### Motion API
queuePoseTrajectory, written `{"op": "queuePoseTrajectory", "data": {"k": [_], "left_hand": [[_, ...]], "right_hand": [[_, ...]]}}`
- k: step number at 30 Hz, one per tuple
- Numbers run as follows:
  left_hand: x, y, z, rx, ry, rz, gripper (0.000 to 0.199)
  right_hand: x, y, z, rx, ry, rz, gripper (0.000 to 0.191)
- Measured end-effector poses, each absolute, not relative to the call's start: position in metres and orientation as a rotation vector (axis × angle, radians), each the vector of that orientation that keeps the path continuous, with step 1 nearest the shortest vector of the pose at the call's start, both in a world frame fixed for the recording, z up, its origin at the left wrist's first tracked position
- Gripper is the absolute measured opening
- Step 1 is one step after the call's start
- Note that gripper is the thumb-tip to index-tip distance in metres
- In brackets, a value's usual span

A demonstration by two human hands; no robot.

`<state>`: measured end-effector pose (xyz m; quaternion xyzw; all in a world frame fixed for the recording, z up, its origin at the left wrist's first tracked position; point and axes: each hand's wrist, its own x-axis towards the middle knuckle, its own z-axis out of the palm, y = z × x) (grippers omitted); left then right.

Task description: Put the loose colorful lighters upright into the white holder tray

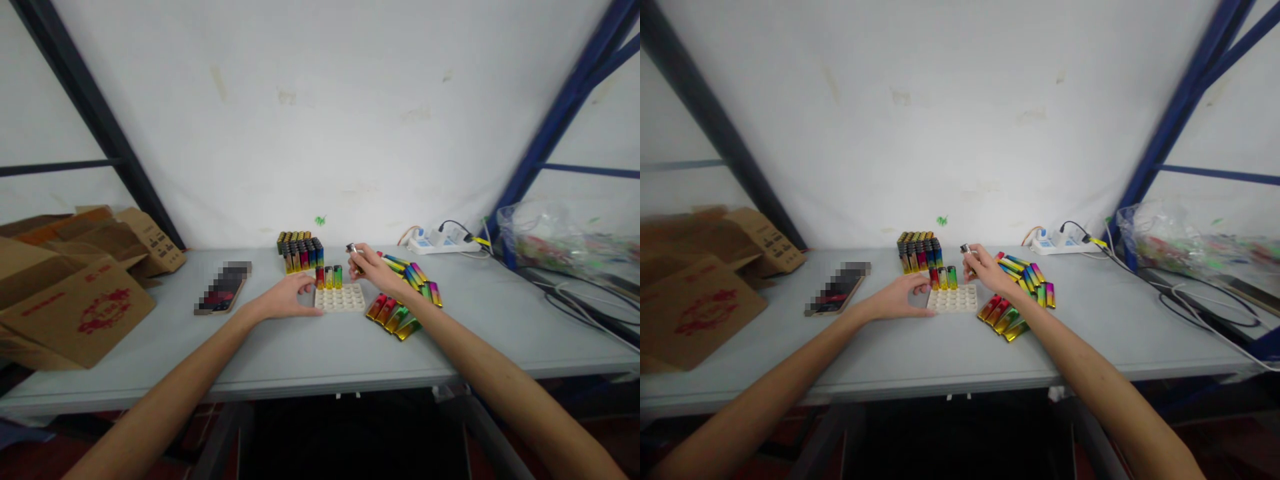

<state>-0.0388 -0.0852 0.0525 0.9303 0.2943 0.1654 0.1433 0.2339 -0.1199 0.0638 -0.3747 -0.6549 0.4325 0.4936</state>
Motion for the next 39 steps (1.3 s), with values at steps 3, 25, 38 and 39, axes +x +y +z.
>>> {"op": "queuePoseTrajectory", "data": {"k": [3, 25, 38, 39], "left_hand": [[-0.039, -0.085, 0.052, 2.684, 0.857, 0.474, 0.060], [-0.039, -0.086, 0.053, 2.675, 0.840, 0.497, 0.059], [-0.037, -0.088, 0.056, 2.659, 0.866, 0.473, 0.059], [-0.037, -0.088, 0.057, 2.652, 0.873, 0.467, 0.058]], "right_hand": [[0.231, -0.120, 0.064, -0.920, -1.527, 1.099, 0.038], [0.222, -0.119, 0.058, -1.424, -1.611, 0.363, 0.039], [0.243, -0.117, 0.071, -1.241, -1.984, 0.206, 0.043], [0.245, -0.117, 0.071, -1.264, -1.998, 0.200, 0.045]]}}
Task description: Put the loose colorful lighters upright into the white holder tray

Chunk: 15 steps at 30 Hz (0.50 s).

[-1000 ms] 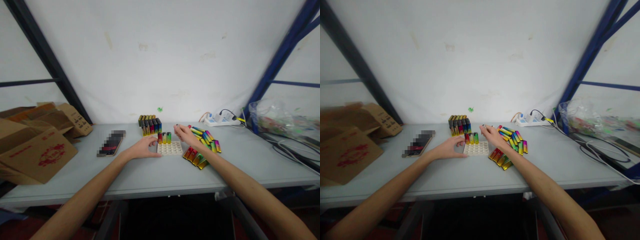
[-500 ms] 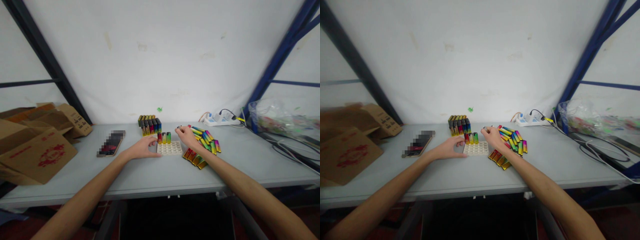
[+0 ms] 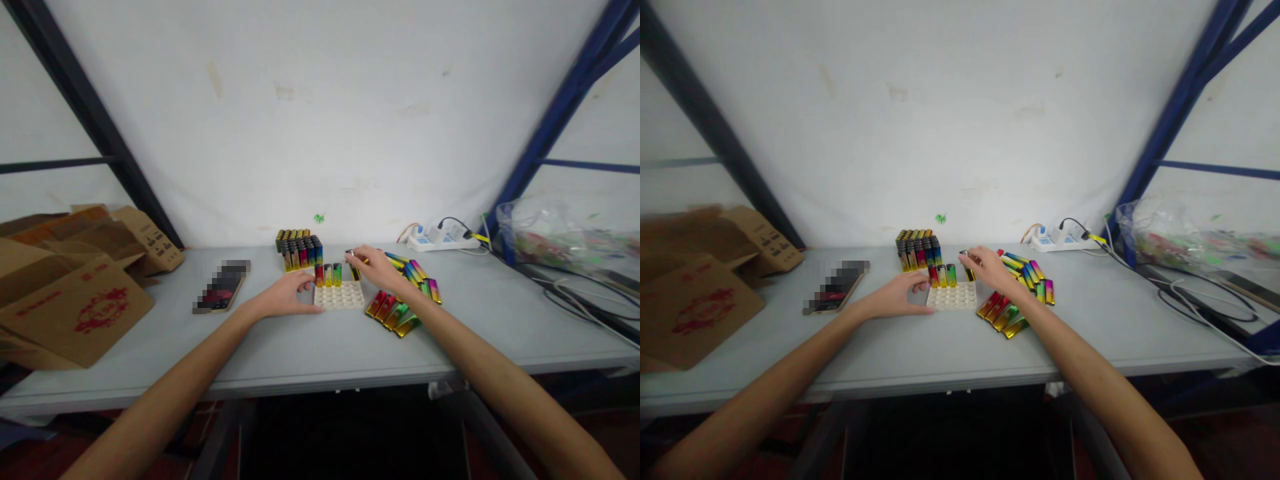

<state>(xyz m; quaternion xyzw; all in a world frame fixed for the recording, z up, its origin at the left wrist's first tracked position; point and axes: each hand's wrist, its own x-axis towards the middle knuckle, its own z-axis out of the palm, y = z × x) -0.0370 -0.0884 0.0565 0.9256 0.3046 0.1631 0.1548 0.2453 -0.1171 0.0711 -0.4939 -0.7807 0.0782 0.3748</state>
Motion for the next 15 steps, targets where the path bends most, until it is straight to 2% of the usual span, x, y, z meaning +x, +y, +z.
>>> {"op": "queuePoseTrajectory", "data": {"k": [15], "left_hand": [[-0.037, -0.086, 0.055, 2.683, 0.831, 0.497, 0.061]], "right_hand": [[0.259, -0.113, 0.069, -1.185, -2.145, 0.578, 0.044]]}}
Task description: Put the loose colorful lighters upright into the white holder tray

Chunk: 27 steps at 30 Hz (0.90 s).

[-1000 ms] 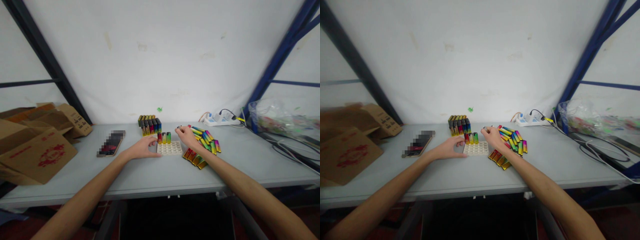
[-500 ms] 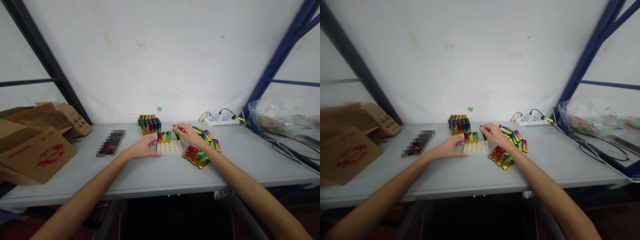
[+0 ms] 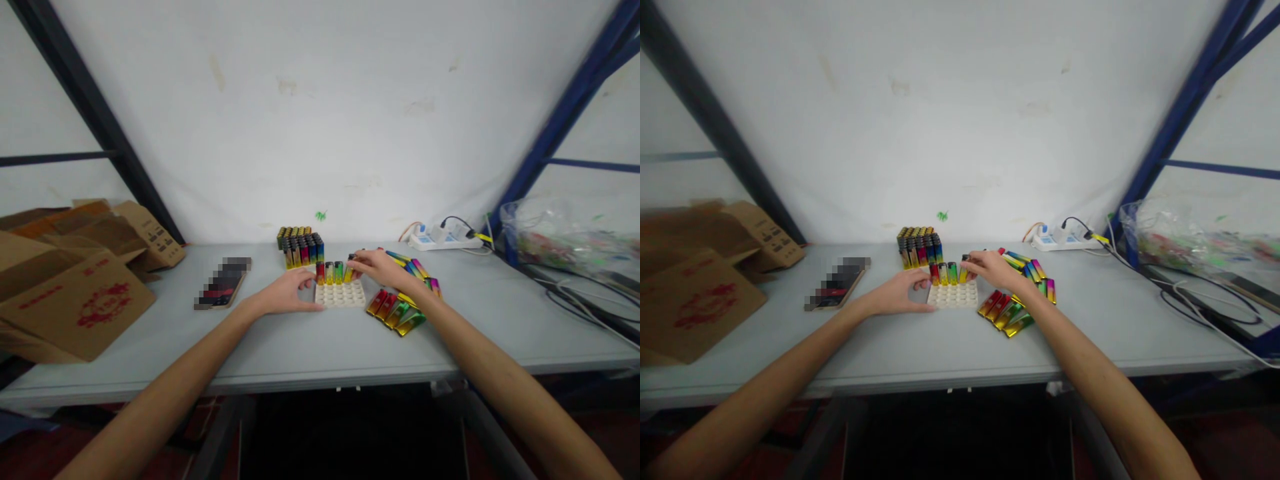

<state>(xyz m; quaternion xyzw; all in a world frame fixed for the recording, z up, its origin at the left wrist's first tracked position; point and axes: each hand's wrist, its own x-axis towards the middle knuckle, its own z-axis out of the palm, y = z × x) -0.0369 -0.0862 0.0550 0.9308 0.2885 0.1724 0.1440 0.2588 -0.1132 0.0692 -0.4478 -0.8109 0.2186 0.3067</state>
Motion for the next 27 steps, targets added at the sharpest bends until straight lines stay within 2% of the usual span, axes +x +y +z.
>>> {"op": "queuePoseTrajectory", "data": {"k": [8, 18, 24, 27], "left_hand": [[-0.037, -0.086, 0.054, 2.660, 0.842, 0.508, 0.061], [-0.037, -0.086, 0.054, 2.662, 0.863, 0.487, 0.059], [-0.037, -0.085, 0.053, 2.665, 0.851, 0.486, 0.060], [-0.037, -0.085, 0.053, 2.665, 0.859, 0.474, 0.060]], "right_hand": [[0.257, -0.115, 0.071, -1.174, -2.309, 0.397, 0.035], [0.279, -0.112, 0.078, -1.220, -2.333, 0.475, 0.024], [0.297, -0.093, 0.062, -1.556, -2.221, 0.056, 0.018], [0.297, -0.091, 0.054, -1.649, -2.251, 0.040, 0.020]]}}
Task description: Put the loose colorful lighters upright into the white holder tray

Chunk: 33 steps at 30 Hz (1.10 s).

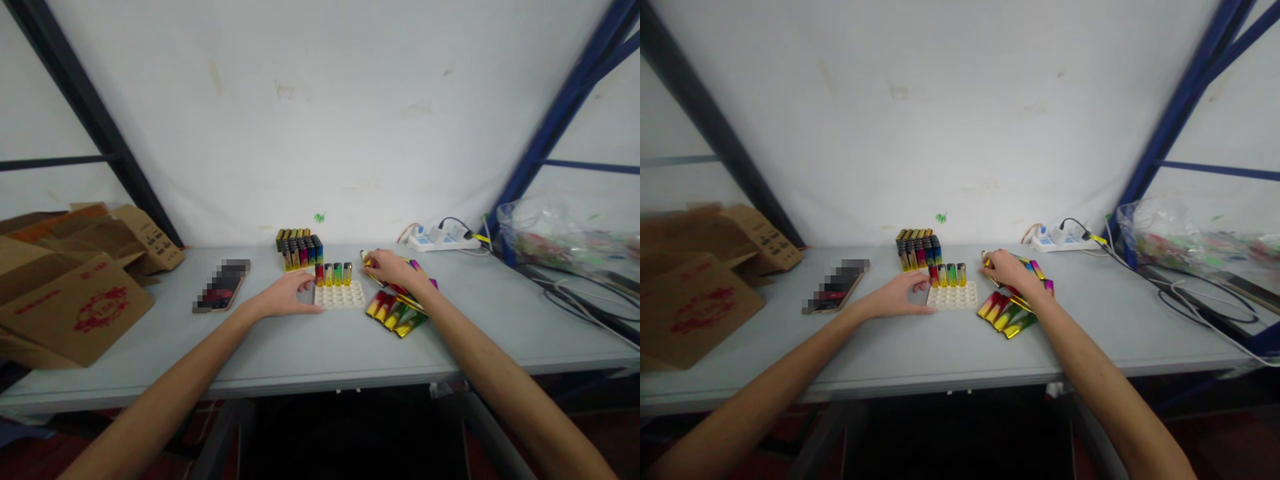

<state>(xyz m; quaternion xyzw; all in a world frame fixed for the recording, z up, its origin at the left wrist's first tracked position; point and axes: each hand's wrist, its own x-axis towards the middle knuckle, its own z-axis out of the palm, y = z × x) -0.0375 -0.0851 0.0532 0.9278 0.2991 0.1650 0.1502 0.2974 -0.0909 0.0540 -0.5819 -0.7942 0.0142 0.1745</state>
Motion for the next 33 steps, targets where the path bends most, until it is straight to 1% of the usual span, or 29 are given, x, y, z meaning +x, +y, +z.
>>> {"op": "queuePoseTrajectory", "data": {"k": [3, 6, 9, 11, 13, 16, 18, 25, 27, 30, 31, 33], "left_hand": [[-0.037, -0.086, 0.054, 2.673, 0.847, 0.480, 0.060], [-0.037, -0.086, 0.055, 2.676, 0.850, 0.487, 0.060], [-0.037, -0.087, 0.055, 2.674, 0.868, 0.471, 0.059], [-0.038, -0.087, 0.055, 2.673, 0.870, 0.463, 0.059], [-0.038, -0.087, 0.055, 2.667, 0.865, 0.468, 0.059], [-0.037, -0.087, 0.055, 2.658, 0.863, 0.472, 0.059], [-0.037, -0.087, 0.055, 2.658, 0.868, 0.469, 0.060], [-0.037, -0.086, 0.053, 2.657, 0.880, 0.457, 0.059], [-0.037, -0.085, 0.053, 2.662, 0.869, 0.466, 0.059], [-0.038, -0.085, 0.052, 2.673, 0.854, 0.481, 0.060], [-0.038, -0.084, 0.052, 2.676, 0.853, 0.479, 0.060], [-0.038, -0.084, 0.052, 2.683, 0.856, 0.470, 0.060]], "right_hand": [[0.295, -0.093, 0.051, -1.697, -2.240, 0.088, 0.023], [0.289, -0.095, 0.052, -1.703, -2.236, 0.136, 0.020], [0.284, -0.098, 0.057, -1.613, -2.230, 0.206, 0.014], [0.281, -0.101, 0.060, -1.505, -2.177, 0.246, 0.013], [0.278, -0.104, 0.062, -1.407, -2.071, 0.323, 0.019], [0.272, -0.109, 0.065, -1.318, -1.893, 0.550, 0.032], [0.268, -0.111, 0.067, -1.273, -1.837, 0.653, 0.038], [0.265, -0.109, 0.069, -1.217, -1.752, 0.708, 0.034], [0.267, -0.108, 0.068, -1.192, -1.720, 0.715, 0.036], [0.269, -0.105, 0.066, -1.138, -1.642, 0.720, 0.048], [0.269, -0.104, 0.067, -1.124, -1.612, 0.721, 0.049], [0.269, -0.104, 0.068, -1.117, -1.599, 0.714, 0.044]]}}
